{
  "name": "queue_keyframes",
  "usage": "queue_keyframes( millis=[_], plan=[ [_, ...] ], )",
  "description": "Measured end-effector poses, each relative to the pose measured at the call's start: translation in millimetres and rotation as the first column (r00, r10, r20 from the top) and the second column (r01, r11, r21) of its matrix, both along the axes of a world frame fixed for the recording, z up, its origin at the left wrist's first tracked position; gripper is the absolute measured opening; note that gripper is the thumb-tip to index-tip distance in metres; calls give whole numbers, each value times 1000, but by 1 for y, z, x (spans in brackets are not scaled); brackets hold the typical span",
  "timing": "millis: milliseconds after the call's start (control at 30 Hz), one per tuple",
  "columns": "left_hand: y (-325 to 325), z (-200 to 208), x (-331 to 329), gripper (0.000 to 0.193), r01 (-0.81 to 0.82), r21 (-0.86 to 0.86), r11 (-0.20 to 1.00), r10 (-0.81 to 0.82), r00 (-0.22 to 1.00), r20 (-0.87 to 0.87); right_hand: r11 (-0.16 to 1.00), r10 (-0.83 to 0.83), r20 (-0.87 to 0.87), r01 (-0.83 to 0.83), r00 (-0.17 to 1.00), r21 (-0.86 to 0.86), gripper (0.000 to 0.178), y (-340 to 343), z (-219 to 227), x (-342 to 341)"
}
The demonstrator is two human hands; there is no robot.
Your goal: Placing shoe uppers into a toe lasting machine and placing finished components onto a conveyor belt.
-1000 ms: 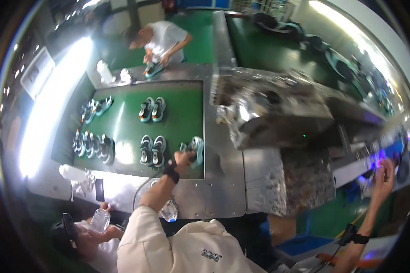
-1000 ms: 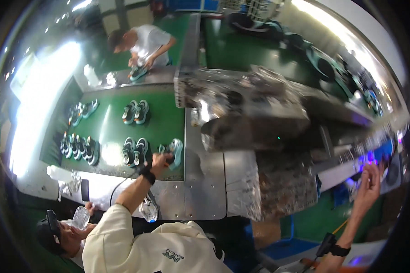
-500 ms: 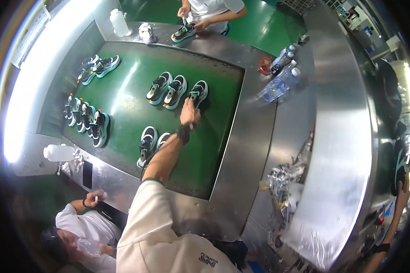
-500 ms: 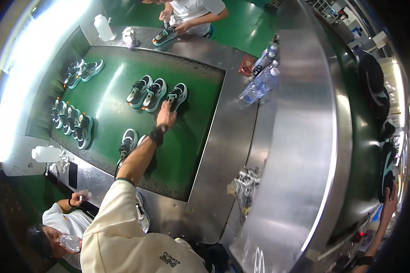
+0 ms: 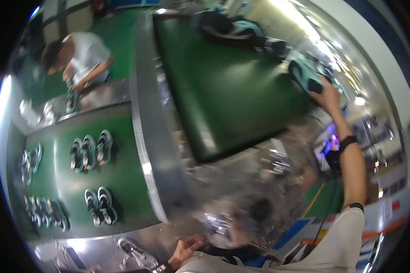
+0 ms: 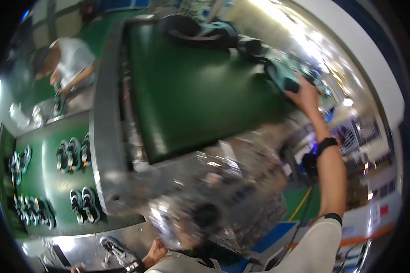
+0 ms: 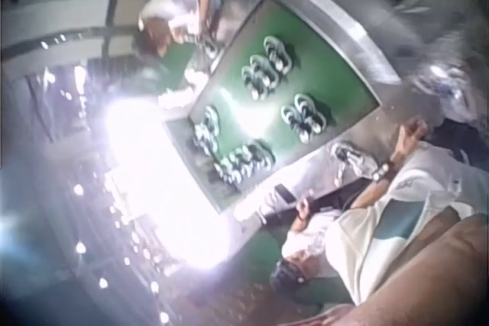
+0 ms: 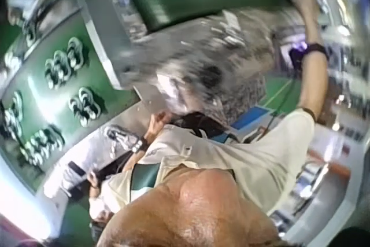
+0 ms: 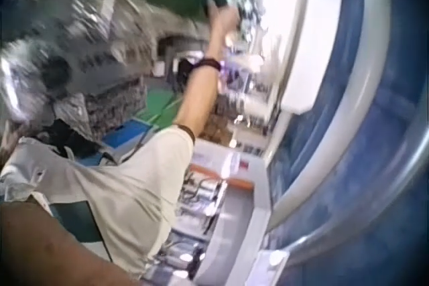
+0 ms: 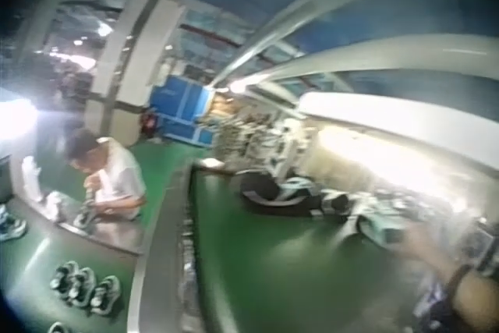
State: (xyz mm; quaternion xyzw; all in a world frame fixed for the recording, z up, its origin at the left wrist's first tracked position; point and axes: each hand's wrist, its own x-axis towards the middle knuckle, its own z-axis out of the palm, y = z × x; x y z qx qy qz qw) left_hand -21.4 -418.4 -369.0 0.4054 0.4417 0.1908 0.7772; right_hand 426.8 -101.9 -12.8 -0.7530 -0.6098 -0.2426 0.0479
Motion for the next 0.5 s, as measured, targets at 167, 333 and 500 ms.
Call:
queue_keyframes(
  millis=[167, 333, 500],
  plan=[
    [11, 44, 42, 64, 380, -18, 925, -326, 815, 478, 892, 371, 26, -364, 928, 270, 82, -141, 29, -12],
    [28, 145, 140, 88, 595, 188, 781, -484, 389, 784, 839, 413, 18, -388, 910, 382, 84, -339, 31, -32],
    [-47, 218, 264, 113, 936, 51, 349, -302, 60, 951, 973, 106, 169, -137, 980, 186, 36, -532, -13, -36]
  ],
)
